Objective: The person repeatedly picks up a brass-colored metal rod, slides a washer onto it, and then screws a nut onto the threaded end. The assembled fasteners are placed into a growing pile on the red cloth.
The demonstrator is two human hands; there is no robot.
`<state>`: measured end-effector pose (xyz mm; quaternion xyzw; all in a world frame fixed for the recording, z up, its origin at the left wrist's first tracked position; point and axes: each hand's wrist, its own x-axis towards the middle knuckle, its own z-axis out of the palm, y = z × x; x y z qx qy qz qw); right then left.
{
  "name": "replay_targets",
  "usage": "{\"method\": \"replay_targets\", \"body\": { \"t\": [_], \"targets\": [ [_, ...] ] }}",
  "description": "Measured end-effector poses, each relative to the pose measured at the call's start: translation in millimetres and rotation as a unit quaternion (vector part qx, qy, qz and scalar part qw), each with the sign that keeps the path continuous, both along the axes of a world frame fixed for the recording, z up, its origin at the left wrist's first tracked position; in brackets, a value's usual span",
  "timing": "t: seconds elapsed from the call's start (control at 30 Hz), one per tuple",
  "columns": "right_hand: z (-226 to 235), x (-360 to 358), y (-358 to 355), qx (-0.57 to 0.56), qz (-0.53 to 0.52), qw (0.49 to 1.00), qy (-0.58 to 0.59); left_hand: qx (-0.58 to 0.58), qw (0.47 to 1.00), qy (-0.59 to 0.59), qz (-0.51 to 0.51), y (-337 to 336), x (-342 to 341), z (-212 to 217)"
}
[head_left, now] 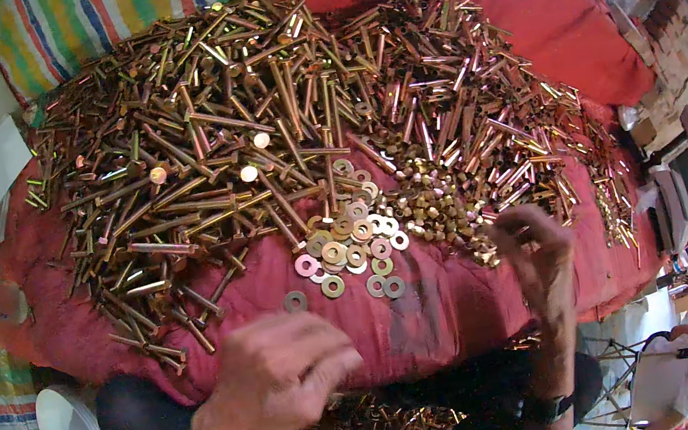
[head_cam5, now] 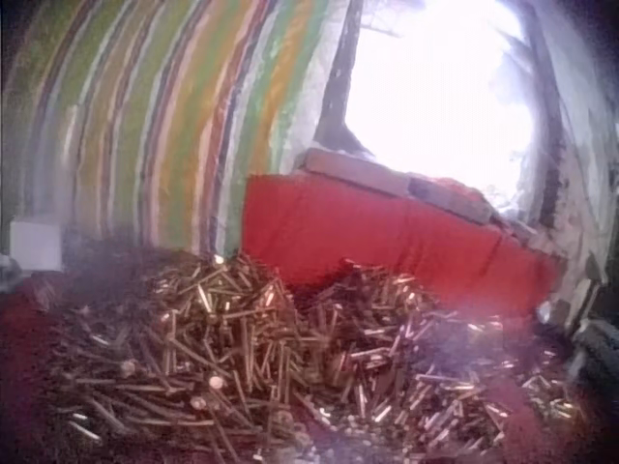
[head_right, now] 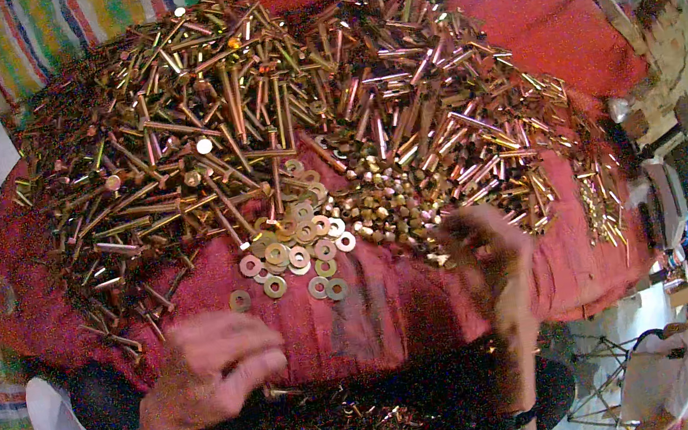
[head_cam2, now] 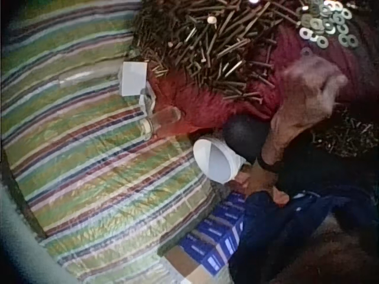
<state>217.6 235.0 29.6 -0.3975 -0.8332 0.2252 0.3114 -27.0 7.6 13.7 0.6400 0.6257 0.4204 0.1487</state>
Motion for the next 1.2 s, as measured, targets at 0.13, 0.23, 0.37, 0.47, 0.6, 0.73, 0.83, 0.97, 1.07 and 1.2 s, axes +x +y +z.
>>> {"method": "replay_targets", "body": {
  "t": [0.13,0.23,0.37,0.47,0.6,0.73,0.83,0.97,1.07,1.2],
  "targets": [
    [-22,28,53,0.178,-0.02,0.971,-0.162,0.041,0.938,0.246,0.239,3,-30,-7],
    [-32,31,71,0.237,0.018,0.954,-0.182,-0.001,0.9,0.345,0.266,7,-42,-17],
    [-33,29,72,0.26,0.043,0.944,-0.2,-0.019,0.889,0.378,0.257,12,-46,-27],
    [-31,28,72,0.271,0.045,0.943,-0.189,0.015,0.921,0.327,0.21,15,-52,-29],
    [-26,25,63,0.231,0.027,0.972,-0.037,0.089,0.888,0.377,0.247,25,-52,-30],
    [-28,12,17,-0.128,-0.015,0.963,0.235,0.089,0.898,0.368,0.226,32,-45,-30],
    [-34,-8,-22,-0.104,0.138,0.983,0.056,0.17,0.889,0.344,0.25,25,-49,-21],
    [-45,-36,-46,-0.09,0.162,0.982,-0.03,0.113,0.851,0.373,0.351,15,-63,-7],
    [-49,-44,-46,-0.01,0.182,0.982,-0.054,0.034,0.861,0.349,0.368,14,-67,-4],
    [-50,-42,-43,0.029,0.184,0.981,-0.055,0.036,0.874,0.327,0.356,14,-72,-7]
  ]
}}
